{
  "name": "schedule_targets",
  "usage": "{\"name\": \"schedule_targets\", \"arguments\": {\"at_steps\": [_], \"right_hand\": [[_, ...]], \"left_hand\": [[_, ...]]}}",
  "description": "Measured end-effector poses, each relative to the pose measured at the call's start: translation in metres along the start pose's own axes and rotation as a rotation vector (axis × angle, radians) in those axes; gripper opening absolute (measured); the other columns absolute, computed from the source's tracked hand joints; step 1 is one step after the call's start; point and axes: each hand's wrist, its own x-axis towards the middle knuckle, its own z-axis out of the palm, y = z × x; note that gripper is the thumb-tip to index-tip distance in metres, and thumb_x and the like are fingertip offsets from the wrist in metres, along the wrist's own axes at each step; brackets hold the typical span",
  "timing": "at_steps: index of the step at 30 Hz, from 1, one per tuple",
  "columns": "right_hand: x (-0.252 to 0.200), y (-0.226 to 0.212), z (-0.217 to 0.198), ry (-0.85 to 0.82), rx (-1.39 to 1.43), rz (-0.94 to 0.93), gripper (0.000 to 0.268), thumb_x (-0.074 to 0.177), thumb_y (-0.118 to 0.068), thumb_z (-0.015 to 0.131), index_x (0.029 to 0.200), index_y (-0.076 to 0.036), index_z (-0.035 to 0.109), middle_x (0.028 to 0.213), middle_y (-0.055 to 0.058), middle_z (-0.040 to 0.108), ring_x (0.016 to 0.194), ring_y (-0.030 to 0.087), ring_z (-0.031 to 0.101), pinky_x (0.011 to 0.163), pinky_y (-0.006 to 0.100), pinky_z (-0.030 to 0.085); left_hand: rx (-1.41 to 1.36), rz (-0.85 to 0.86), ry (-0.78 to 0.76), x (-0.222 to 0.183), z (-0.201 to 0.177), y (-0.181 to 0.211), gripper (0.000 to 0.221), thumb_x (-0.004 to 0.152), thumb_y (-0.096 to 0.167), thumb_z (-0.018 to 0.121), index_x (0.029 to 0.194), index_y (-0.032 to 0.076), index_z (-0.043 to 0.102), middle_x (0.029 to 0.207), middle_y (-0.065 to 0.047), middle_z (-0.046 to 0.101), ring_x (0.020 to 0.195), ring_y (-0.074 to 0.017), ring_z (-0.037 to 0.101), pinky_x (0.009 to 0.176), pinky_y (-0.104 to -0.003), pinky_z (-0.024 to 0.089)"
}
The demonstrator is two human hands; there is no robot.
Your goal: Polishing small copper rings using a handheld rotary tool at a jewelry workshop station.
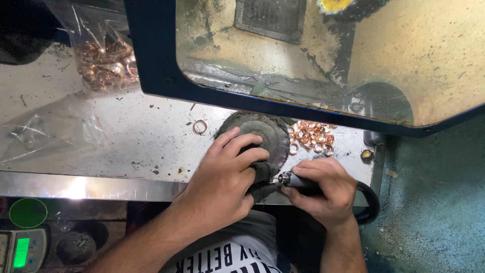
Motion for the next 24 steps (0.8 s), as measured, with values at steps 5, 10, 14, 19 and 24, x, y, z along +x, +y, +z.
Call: {"name": "schedule_targets", "arguments": {"at_steps": [5, 10, 14, 19, 24], "right_hand": [[0.0003, -0.0006, 0.0003, -0.018, -0.021, 0.007, 0.035, 0.083, -0.028, 0.085, 0.104, -0.006, 0.068, 0.098, 0.011, 0.075, 0.087, 0.025, 0.074, 0.081, 0.039, 0.057], [0.0022, -0.0016, -0.0006, -0.01, 0.004, 0.014, 0.034, 0.082, -0.028, 0.085, 0.102, -0.004, 0.069, 0.096, 0.012, 0.076, 0.086, 0.026, 0.075, 0.08, 0.038, 0.057], [0.0018, -0.0014, 0.0017, 0.007, -0.017, 0.03, 0.034, 0.082, -0.028, 0.084, 0.101, -0.005, 0.069, 0.097, 0.012, 0.075, 0.086, 0.026, 0.074, 0.081, 0.038, 0.057], [0.0019, -0.0011, -0.0001, 0.002, -0.001, 0.025, 0.034, 0.083, -0.029, 0.084, 0.102, -0.005, 0.069, 0.097, 0.012, 0.075, 0.086, 0.026, 0.074, 0.08, 0.038, 0.057], [0.003, -0.002, -0.0006, -0.011, -0.002, 0.008, 0.035, 0.081, -0.027, 0.086, 0.102, -0.005, 0.069, 0.097, 0.012, 0.075, 0.086, 0.025, 0.075, 0.079, 0.039, 0.057]], "left_hand": [[0.002, 0.009, 0.0, 0.0002, 0.0, -0.0006, 0.006, 0.056, 0.001, 0.069, 0.062, -0.001, 0.068, 0.117, -0.006, 0.064, 0.126, -0.035, 0.054, 0.117, -0.061, 0.036], [-0.006, 0.002, -0.011, 0.0007, -0.001, -0.0003, 0.005, 0.057, 0.002, 0.07, 0.062, -0.001, 0.068, 0.117, -0.007, 0.065, 0.126, -0.0353, 0.055, 0.117, -0.062, 0.036], [0.003, 0.013, 0.009, 0.0004, 0.0016, -0.0019, 0.008, 0.054, 0.002, 0.067, 0.062, -0.001, 0.067, 0.117, -0.006, 0.065, 0.126, -0.0353, 0.055, 0.116, -0.061, 0.036], [-0.003, 0.017, 0.018, 0.0006, 0.0012, -0.0016, 0.009, 0.053, 0.001, 0.066, 0.062, -0.001, 0.067, 0.116, -0.006, 0.065, 0.125, -0.0354, 0.055, 0.116, -0.062, 0.037], [0.005, 0.019, 0.013, 0.0004, 0.0014, -0.0019, 0.01, 0.053, 0.003, 0.067, 0.062, -0.001, 0.067, 0.115, -0.006, 0.065, 0.125, -0.035, 0.055, 0.115, -0.061, 0.037]]}}
